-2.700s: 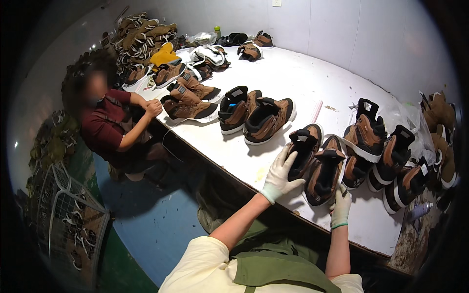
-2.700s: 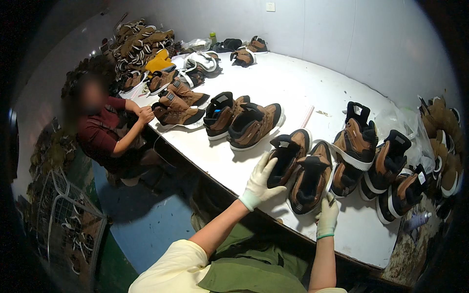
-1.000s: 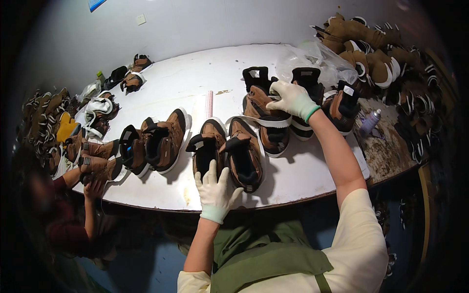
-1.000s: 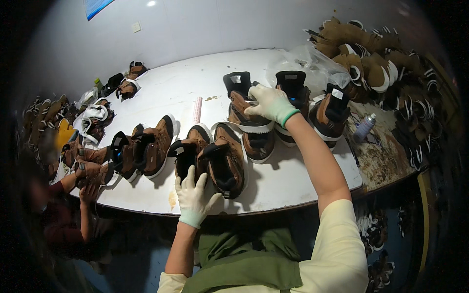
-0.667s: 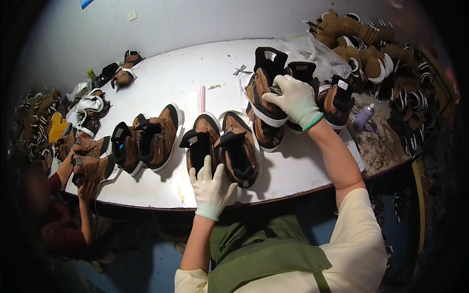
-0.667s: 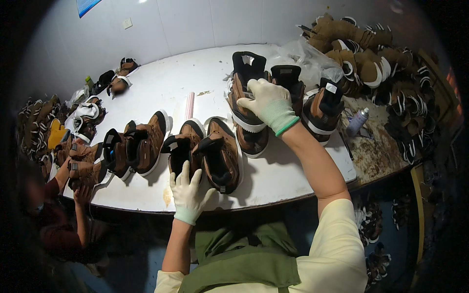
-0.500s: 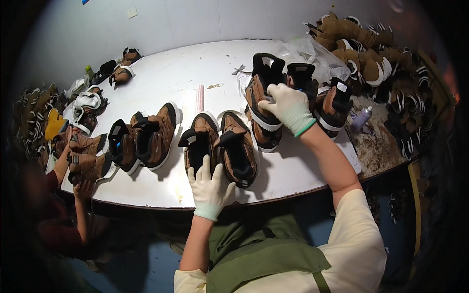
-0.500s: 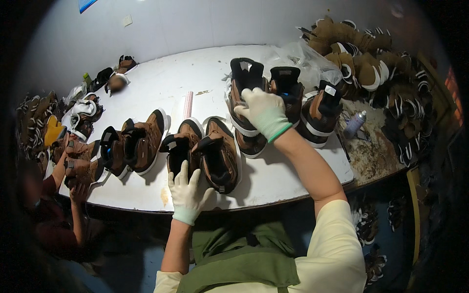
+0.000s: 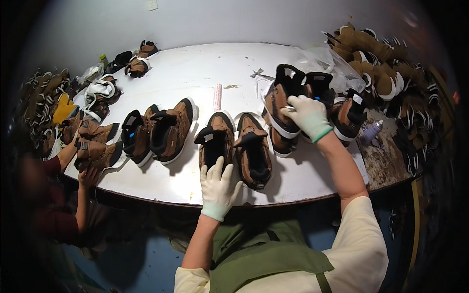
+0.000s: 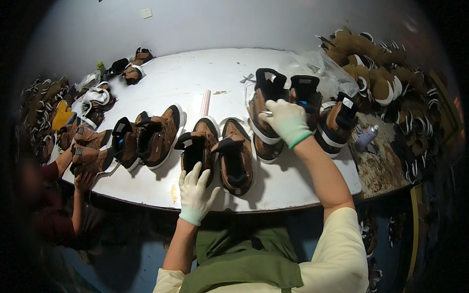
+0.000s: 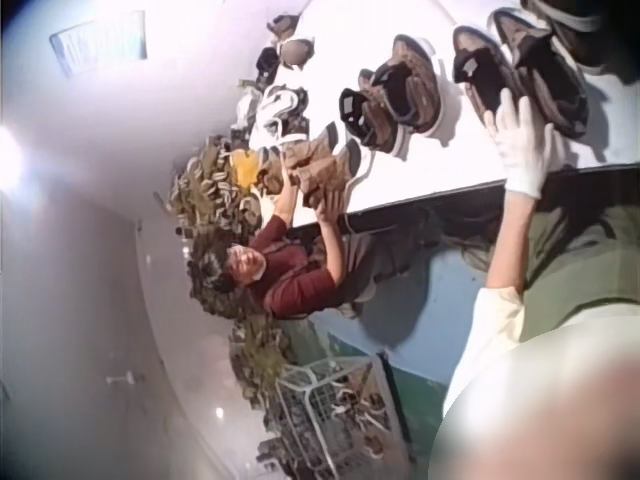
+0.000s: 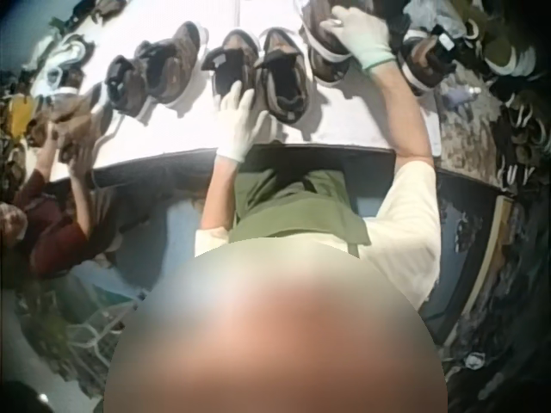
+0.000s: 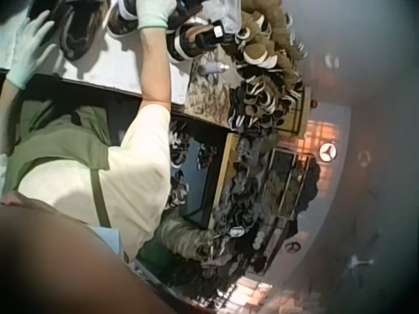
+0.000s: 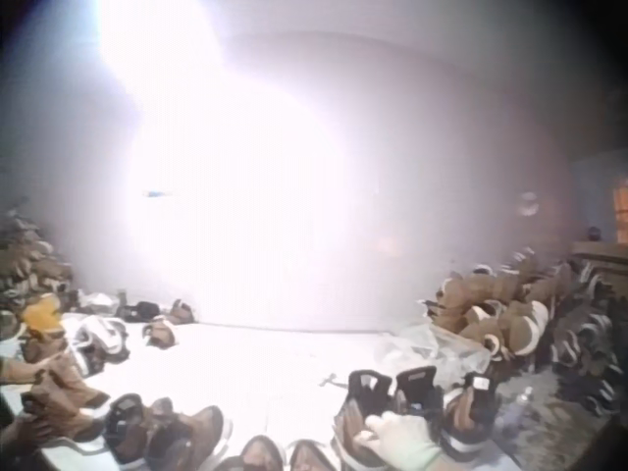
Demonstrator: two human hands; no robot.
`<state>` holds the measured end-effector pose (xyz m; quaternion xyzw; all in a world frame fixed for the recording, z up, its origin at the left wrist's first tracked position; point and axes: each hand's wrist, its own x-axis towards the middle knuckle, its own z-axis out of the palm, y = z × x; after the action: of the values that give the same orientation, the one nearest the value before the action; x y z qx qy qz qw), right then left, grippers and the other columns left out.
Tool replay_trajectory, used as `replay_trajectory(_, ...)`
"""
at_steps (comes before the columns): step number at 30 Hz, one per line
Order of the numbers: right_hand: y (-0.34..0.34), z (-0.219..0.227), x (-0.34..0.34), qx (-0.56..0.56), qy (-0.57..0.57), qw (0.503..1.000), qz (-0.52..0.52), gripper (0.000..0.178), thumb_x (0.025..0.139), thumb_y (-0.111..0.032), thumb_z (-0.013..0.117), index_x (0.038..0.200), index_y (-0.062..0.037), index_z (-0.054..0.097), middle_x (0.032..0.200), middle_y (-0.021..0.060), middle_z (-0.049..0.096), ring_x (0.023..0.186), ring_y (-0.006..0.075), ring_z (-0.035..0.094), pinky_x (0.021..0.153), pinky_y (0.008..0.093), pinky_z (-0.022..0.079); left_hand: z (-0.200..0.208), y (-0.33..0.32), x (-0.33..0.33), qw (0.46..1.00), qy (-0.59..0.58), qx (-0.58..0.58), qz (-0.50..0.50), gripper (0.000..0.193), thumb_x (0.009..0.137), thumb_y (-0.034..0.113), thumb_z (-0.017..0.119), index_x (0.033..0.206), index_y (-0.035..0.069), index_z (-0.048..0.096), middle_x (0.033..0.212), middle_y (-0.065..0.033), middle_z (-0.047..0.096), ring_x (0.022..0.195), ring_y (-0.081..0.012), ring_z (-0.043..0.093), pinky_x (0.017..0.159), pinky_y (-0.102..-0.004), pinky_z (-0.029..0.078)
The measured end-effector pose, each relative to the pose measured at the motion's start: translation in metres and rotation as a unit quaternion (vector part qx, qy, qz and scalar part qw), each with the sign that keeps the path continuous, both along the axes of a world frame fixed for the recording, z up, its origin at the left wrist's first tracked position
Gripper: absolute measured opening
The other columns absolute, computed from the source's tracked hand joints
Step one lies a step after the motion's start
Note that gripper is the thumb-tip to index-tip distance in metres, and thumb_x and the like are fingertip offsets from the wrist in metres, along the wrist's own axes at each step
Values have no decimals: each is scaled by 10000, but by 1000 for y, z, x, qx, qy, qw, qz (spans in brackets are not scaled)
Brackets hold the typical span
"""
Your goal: The person assembles brown hiking boots at a white workbench. They insert white foam strips into the boot uppers, adjust the tongue and collar, and place blue plastic inserts inside. The person handles multiple boots one at a time, rotating them to fit components and arranging finished units on the table.
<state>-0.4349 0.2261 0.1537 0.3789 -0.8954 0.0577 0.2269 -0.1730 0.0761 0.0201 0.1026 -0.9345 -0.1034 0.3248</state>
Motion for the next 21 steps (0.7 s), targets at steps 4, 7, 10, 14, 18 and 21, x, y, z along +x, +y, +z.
replay_trajectory(4,14,1,13,35,-14,999,-5,350,851,-482,645,909,-137,644,848,105,648,770,319,680,666,446,549,-2,-14,6,998,36,43,-17,561,772,198,759,1269,71,533,1284,-140,557,1170,-318,522,1096,-512,299)
replay_trajectory(7,8,-4,15,23,-38,999,-15,338,838,-467,669,894,-135,636,845,103,637,763,325,677,665,451,548,5,-14,-1,999,0,34,-25,547,752,144,735,1259,71,542,1150,-98,611,1099,-291,553,1081,-491,317)
replay_trajectory(10,15,-4,11,-3,-54,999,2,346,820,-455,697,939,-135,640,873,107,631,762,329,674,669,450,547,1,-13,-7,1000,-5,14,-8,576,735,148,737,1268,73,534,1069,-88,618,1039,-282,565,1075,-477,323)
replay_trajectory(14,32,-11,11,-114,-39,991,63,417,812,-445,710,1079,-133,639,998,109,651,842,326,676,720,429,550,-1,-14,-10,998,25,50,11,622,729,150,779,1287,69,518,1009,-107,611,1006,-308,562,1030,-474,372)
replay_trajectory(18,41,-20,16,-187,16,978,92,505,814,-421,716,1216,-137,604,1205,106,620,938,316,676,789,410,555,-2,-18,-11,996,80,35,-1,584,731,143,786,1257,66,545,1077,-139,611,1048,-354,536,960,-453,419)
replay_trajectory(21,41,-20,29,-202,27,976,75,493,818,-407,719,1225,-151,613,1271,110,591,907,324,693,761,415,572,5,-19,-9,999,38,18,-19,535,742,164,768,1218,44,556,1087,-132,611,1063,-354,532,978,-470,404)
